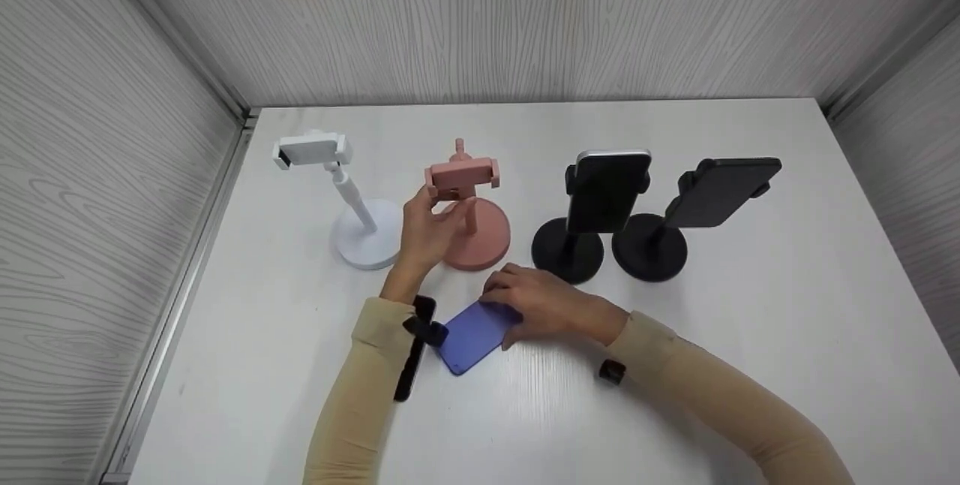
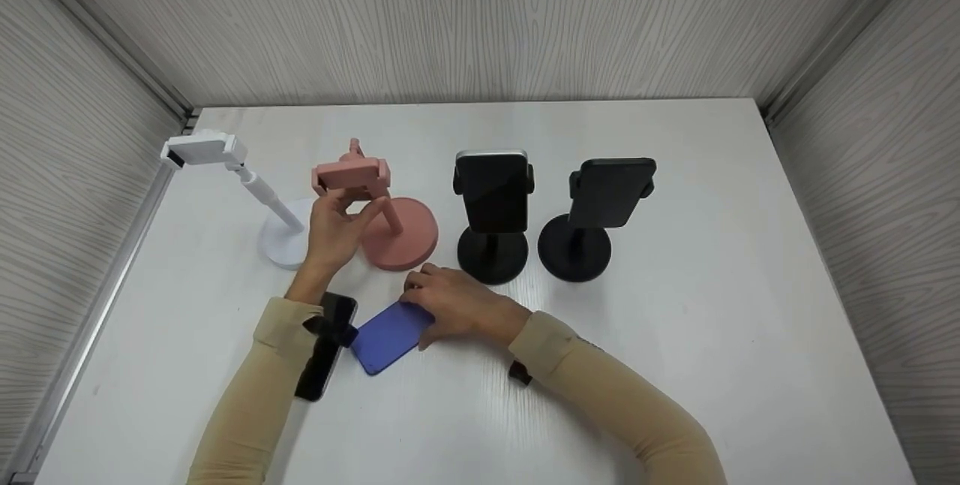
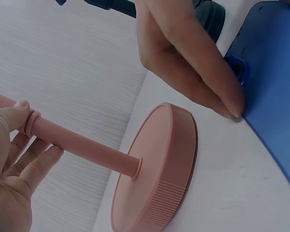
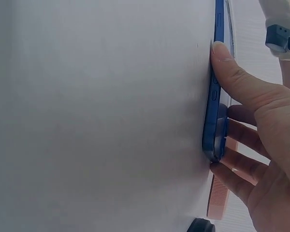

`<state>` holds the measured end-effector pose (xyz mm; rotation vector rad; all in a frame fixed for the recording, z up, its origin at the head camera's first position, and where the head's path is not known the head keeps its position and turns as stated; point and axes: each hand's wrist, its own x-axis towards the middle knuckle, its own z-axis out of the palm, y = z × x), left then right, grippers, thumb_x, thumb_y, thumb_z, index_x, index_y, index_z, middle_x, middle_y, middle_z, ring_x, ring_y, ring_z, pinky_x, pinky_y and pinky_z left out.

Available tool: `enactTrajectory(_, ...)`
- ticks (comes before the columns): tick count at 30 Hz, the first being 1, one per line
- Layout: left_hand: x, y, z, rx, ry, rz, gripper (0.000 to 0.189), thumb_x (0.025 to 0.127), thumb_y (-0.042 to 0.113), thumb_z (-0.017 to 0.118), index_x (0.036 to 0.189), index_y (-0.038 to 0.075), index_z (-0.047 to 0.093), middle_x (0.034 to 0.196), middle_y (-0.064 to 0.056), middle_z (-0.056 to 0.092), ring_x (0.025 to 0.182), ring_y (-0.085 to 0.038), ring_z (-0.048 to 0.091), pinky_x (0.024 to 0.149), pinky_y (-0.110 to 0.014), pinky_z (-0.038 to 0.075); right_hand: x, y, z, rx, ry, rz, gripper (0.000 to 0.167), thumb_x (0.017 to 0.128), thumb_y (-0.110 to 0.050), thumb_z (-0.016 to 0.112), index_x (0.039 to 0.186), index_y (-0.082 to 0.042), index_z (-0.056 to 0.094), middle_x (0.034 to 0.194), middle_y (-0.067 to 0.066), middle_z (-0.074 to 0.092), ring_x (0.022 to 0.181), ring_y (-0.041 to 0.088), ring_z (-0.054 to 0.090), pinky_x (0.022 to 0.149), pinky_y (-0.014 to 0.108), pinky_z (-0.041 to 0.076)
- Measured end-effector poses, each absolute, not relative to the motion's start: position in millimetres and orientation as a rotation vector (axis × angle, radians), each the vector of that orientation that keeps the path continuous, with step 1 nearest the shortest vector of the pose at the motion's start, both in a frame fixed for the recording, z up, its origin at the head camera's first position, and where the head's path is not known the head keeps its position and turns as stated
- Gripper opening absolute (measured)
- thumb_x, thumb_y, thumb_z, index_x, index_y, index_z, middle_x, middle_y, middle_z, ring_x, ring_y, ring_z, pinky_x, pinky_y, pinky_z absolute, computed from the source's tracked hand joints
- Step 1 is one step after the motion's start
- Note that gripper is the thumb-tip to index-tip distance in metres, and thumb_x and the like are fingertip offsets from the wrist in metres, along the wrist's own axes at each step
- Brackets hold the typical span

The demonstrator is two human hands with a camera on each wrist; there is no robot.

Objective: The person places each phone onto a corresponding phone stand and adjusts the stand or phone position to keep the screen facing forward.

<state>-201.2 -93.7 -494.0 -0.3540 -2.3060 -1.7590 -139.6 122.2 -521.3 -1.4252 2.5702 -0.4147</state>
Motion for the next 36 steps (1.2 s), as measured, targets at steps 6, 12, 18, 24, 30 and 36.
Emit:
enactTrajectory(6, -199.8, -92.7, -493.5, -0.358, -2.303, -1.755, 0.039, 0.097, 0.009, 0.076, 0.132, -0.003, 0.063, 0.124, -0.022, 0.074, 0.118, -0.037, 0.071, 0.108, -0.060, 0.057, -138.7, 126.8, -522.4, -1.433, 2.568, -0.396, 0.073, 0.076, -0.052, 0.093, 0.134, -0.013, 0.071, 0.132, 0.003, 0.069, 0.116, 0.023, 0.063, 0.099, 0.037, 0.061)
enactTrajectory(12, -197.5, -91.3, -492.7, -0.350, -2.338, -1.738, 0.042, 0.098, 0.011, 0.076, 0.136, -0.001, 0.062, 0.128, -0.020, 0.074, 0.120, -0.035, 0.071, 0.111, -0.056, 0.056, -135.0, 132.8, -520.6, -1.431, 2.564, -0.396, 0.073, 0.076, -0.052, 0.093, 0.134, -0.013, 0.071, 0.132, 0.003, 0.069, 0.117, 0.022, 0.062, 0.099, 0.037, 0.061)
enactTrajectory(18, -195.8, -90.3, -493.9, -0.385, -2.320, -1.716, 0.039, 0.097, 0.011, 0.076, 0.131, -0.003, 0.063, 0.125, -0.020, 0.074, 0.118, -0.036, 0.071, 0.111, -0.056, 0.056, -131.3, 136.9, -517.8, -1.382, 2.548, -0.413, 0.072, 0.076, -0.050, 0.093, 0.134, -0.013, 0.071, 0.133, 0.003, 0.068, 0.119, 0.022, 0.062, 0.103, 0.039, 0.059)
enactTrajectory(24, -194.0, -89.3, -496.0, -0.419, -2.302, -1.684, 0.037, 0.096, 0.011, 0.077, 0.127, -0.004, 0.064, 0.123, -0.020, 0.075, 0.114, -0.036, 0.073, 0.110, -0.052, 0.057, -129.1, 140.2, -518.0, -1.358, 2.541, -0.413, 0.072, 0.076, -0.050, 0.093, 0.134, -0.014, 0.071, 0.133, 0.002, 0.067, 0.120, 0.022, 0.061, 0.103, 0.039, 0.059)
enactTrajectory(30, -192.5, -89.2, -496.5, -0.424, -2.308, -1.677, 0.037, 0.096, 0.013, 0.077, 0.129, -0.003, 0.065, 0.123, -0.019, 0.076, 0.109, -0.035, 0.073, 0.108, -0.053, 0.058, -128.6, 141.6, -519.6, -1.341, 2.537, -0.402, 0.075, 0.076, -0.051, 0.094, 0.137, -0.014, 0.069, 0.134, 0.003, 0.067, 0.120, 0.022, 0.060, 0.102, 0.038, 0.059)
enactTrajectory(36, -189.2, -87.8, -495.5, -0.414, -2.324, -1.696, 0.041, 0.097, 0.015, 0.077, 0.133, 0.000, 0.065, 0.126, -0.017, 0.075, 0.112, -0.033, 0.072, 0.109, -0.054, 0.057, -127.7, 140.8, -518.1, -1.329, 2.532, -0.357, 0.079, 0.075, -0.051, 0.094, 0.141, -0.014, 0.067, 0.135, 0.004, 0.066, 0.119, 0.022, 0.060, 0.102, 0.039, 0.059)
